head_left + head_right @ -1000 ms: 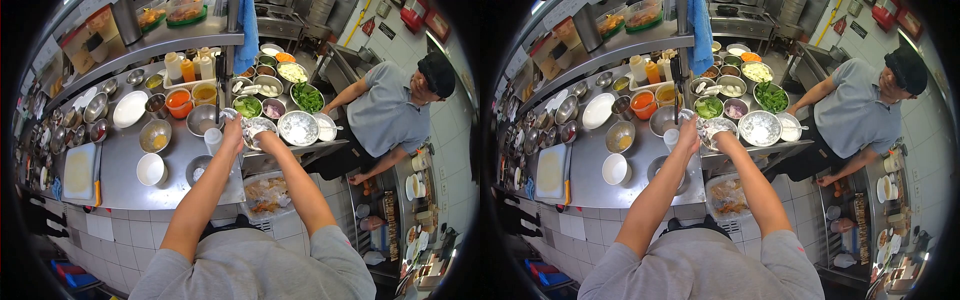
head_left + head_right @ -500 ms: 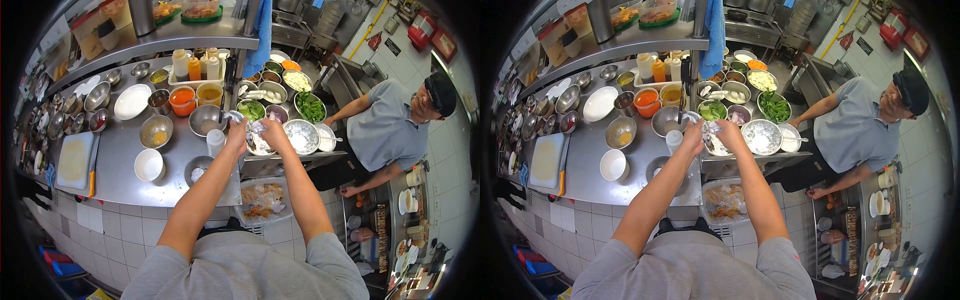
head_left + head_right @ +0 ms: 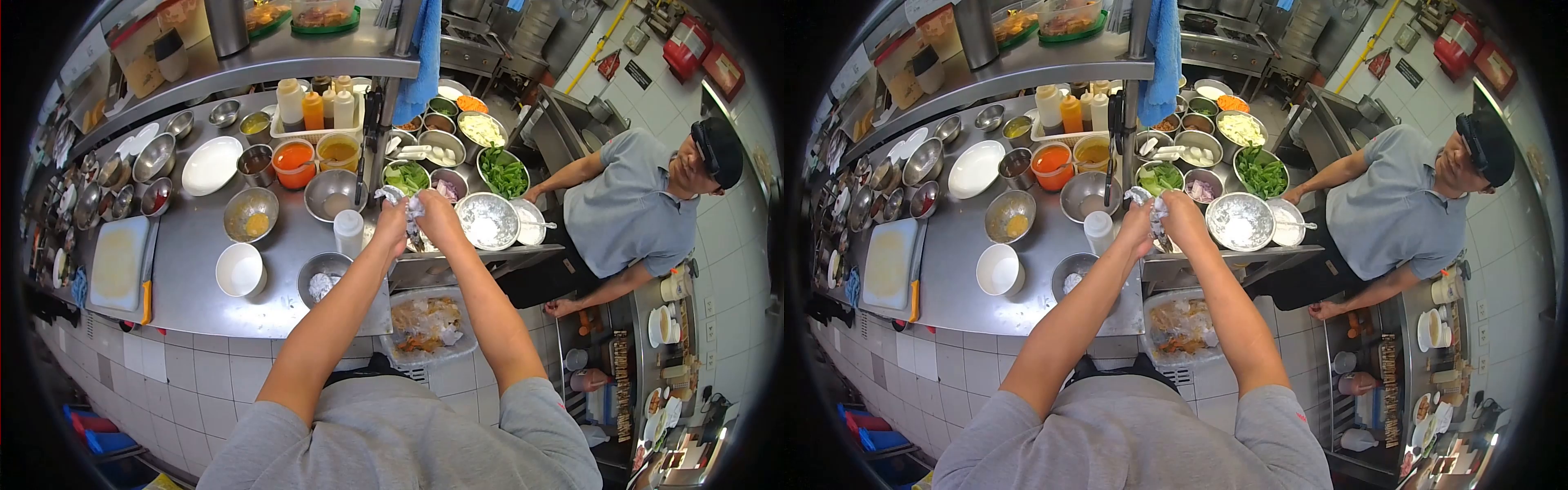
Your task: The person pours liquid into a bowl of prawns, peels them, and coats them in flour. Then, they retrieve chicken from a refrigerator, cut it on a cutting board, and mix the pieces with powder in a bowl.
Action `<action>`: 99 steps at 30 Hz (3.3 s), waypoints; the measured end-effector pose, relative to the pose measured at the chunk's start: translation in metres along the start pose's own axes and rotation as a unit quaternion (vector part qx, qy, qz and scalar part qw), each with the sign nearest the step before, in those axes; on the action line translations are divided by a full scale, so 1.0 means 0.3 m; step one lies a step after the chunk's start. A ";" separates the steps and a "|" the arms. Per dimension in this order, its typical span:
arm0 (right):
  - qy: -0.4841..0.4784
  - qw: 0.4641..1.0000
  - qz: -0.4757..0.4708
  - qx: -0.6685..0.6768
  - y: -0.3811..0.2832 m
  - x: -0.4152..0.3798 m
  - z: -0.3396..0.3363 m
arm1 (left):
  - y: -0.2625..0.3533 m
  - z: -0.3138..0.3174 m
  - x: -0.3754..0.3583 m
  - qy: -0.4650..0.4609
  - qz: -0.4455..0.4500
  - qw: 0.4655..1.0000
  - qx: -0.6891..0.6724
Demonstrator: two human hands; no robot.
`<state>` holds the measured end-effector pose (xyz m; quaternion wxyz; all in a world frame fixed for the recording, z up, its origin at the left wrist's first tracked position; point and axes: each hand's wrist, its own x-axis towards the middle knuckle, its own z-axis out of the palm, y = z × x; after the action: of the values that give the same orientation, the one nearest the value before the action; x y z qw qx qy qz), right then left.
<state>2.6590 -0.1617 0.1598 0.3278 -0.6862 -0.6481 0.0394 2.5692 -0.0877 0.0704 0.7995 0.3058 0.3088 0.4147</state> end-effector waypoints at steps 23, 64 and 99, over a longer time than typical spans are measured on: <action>-0.051 0.992 0.117 0.015 0.002 -0.132 0.052 | 0.075 0.030 -0.064 0.018 -0.008 0.995 -0.094; -0.138 0.970 0.156 0.128 -0.114 -0.285 0.227 | 0.205 -0.557 -0.369 -0.001 -0.094 0.740 0.666; -0.191 0.912 0.272 -0.240 0.118 0.021 0.251 | 0.404 -0.726 -0.836 0.040 -0.059 0.956 0.285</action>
<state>2.6544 -0.1241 0.0855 -0.0002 -0.8731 -0.4771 0.1006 2.2322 -0.1939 0.0853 0.6892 0.4851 0.4638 0.2732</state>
